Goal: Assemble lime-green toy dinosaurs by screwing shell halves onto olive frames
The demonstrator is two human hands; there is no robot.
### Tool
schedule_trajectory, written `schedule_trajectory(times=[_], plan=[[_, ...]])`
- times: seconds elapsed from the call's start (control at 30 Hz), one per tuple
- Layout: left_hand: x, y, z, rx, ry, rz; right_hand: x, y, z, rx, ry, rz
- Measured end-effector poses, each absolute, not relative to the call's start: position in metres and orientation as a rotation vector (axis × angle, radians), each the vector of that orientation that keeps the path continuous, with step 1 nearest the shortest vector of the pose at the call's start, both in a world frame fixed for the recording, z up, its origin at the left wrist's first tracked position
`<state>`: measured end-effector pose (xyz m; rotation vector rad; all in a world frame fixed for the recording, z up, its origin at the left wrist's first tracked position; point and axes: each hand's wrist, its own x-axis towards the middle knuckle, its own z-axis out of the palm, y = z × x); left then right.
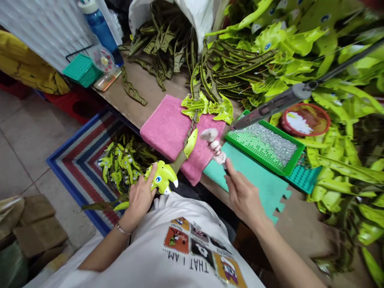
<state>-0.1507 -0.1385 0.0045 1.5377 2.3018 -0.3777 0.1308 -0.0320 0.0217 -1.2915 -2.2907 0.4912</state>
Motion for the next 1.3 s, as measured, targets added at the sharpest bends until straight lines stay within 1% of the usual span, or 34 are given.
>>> schedule_trajectory(times=[0.1,0.2,0.3,0.4,0.47,0.57,0.77,0.87,0.93,1.07,1.17,1.3], plan=[[-0.152,-0.137,0.003,1.518,2.306,-0.373,0.119,-0.013,0.019,-1.325,-2.201,0.443],[-0.158,-0.137,-0.002,1.486,2.301,-0.291,0.111,0.006,0.001,-1.46,-2.289,0.568],[-0.168,-0.14,-0.013,1.454,2.208,0.019,0.115,0.017,-0.007,-1.558,-2.256,0.618],[-0.179,-0.143,-0.026,1.374,1.938,0.419,0.125,0.018,0.003,-1.508,-2.159,0.562],[-0.184,-0.146,-0.032,1.285,1.806,0.565,0.134,0.017,0.011,-1.474,-2.129,0.52],[-0.189,-0.15,-0.034,1.205,1.76,0.658,0.146,0.018,0.012,-1.465,-2.12,0.479],[-0.181,-0.138,-0.021,1.259,1.777,0.74,0.162,0.026,-0.012,-1.637,-2.157,0.427],[-0.184,-0.13,-0.019,1.356,1.797,0.707,0.161,0.027,-0.014,-1.553,-2.156,0.484],[-0.195,-0.133,-0.019,1.463,1.865,0.606,0.16,0.026,-0.01,-1.458,-2.123,0.501],[-0.229,-0.156,-0.017,1.79,2.049,0.205,0.156,0.022,0.008,-1.376,-2.109,0.526],[-0.243,-0.17,-0.014,1.921,2.093,-0.099,0.152,0.015,0.026,-1.306,-2.162,0.562],[-0.242,-0.17,-0.009,1.904,2.065,-0.234,0.146,-0.004,0.036,-1.194,-2.22,0.591]])
